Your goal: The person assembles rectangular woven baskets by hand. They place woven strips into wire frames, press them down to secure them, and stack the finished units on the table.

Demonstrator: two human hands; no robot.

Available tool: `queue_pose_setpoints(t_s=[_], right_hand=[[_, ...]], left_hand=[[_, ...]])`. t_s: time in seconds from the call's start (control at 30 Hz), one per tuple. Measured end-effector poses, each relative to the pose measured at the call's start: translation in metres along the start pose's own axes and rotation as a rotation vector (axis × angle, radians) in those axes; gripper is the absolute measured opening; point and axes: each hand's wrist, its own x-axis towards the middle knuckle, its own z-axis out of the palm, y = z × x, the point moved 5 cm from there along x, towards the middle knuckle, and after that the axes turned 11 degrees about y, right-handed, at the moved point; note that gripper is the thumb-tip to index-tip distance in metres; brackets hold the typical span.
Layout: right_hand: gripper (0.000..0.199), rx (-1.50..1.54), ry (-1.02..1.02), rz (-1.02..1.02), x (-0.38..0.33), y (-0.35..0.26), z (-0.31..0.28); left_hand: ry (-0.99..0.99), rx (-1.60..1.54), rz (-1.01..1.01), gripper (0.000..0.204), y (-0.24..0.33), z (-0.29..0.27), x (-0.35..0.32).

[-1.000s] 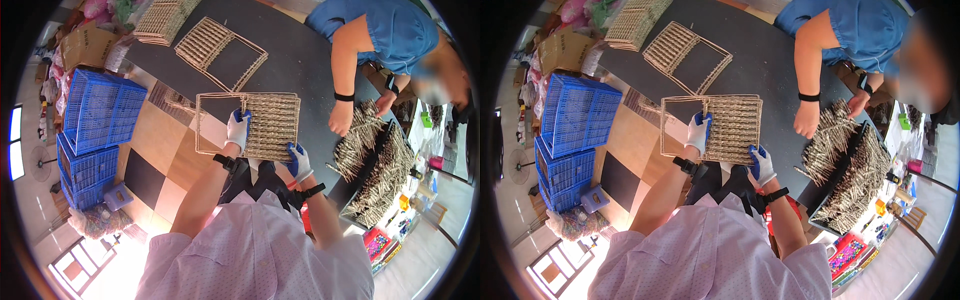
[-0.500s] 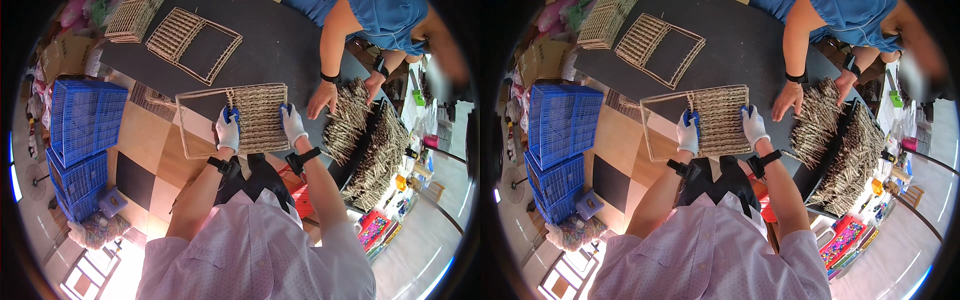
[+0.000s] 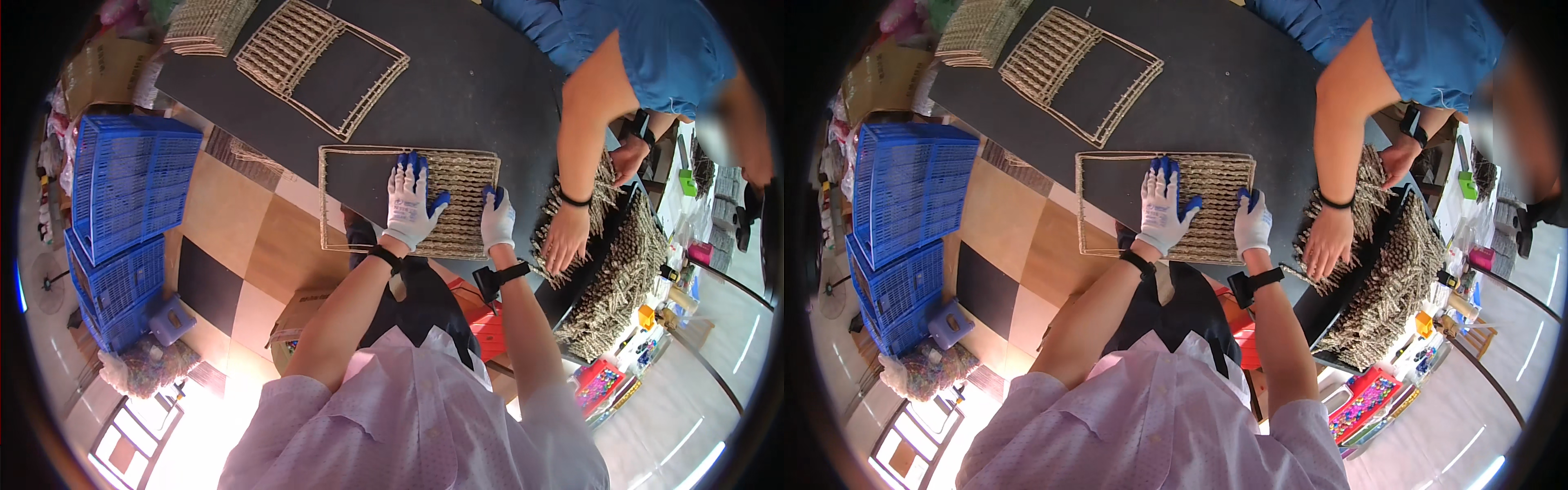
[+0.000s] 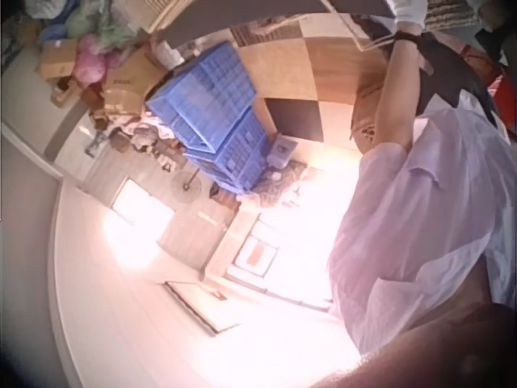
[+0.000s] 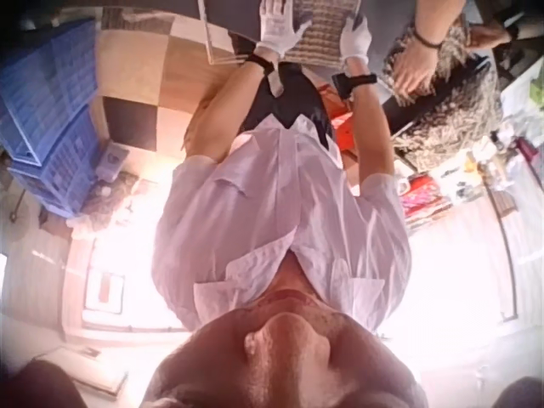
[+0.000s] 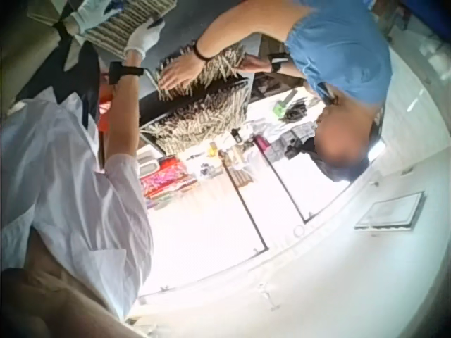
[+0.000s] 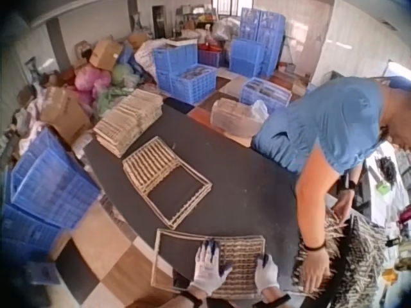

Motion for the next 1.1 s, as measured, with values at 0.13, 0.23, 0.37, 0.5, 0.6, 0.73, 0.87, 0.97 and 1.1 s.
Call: queue_pose_setpoints(t_s=[0.13,0.23,0.37,0.5,0.6,0.73,0.87,0.97,1.1], right_hand=[[0.036,-0.005,0.105,-0.014,0.035,-0.01,0.019],[0.039,-0.016,0.08,0.013,0.064,-0.047,0.039],[0.04,-0.053,-0.034,-0.016,0.062,-0.055,0.035],[0.041,-0.154,-0.034,-0.08,-0.007,0.017,-0.001],[0.038,-0.137,-0.02,-0.01,-0.032,0.021,-0.01],[0.038,-0.071,0.074,-0.071,0.03,-0.007,0.014],[0.039,-0.099,0.064,-0.134,0.079,-0.079,0.053],[0.039,-0.118,0.018,-0.085,0.064,-0.051,0.037],[0.041,-0.203,-0.044,-0.086,0.017,0.014,0.003]], left_hand=[[-0.134,-0.023,-0.002,0.086,-0.002,0.008,-0.018],[-0.071,-0.069,0.046,0.082,0.004,-0.001,-0.004],[-0.001,-0.034,-0.093,0.072,-0.006,0.005,-0.006],[0.07,0.056,-0.159,0.059,-0.003,0.008,-0.005],[0.095,0.018,-0.144,0.057,-0.005,0.009,-0.005],[-0.006,0.059,-0.079,0.061,-0.001,0.009,-0.002],[-0.019,0.042,-0.079,0.065,-0.001,0.01,-0.002],[0.025,0.018,-0.131,0.058,-0.002,0.007,-0.005],[0.092,0.051,-0.121,0.053,0.004,0.011,0.004]])
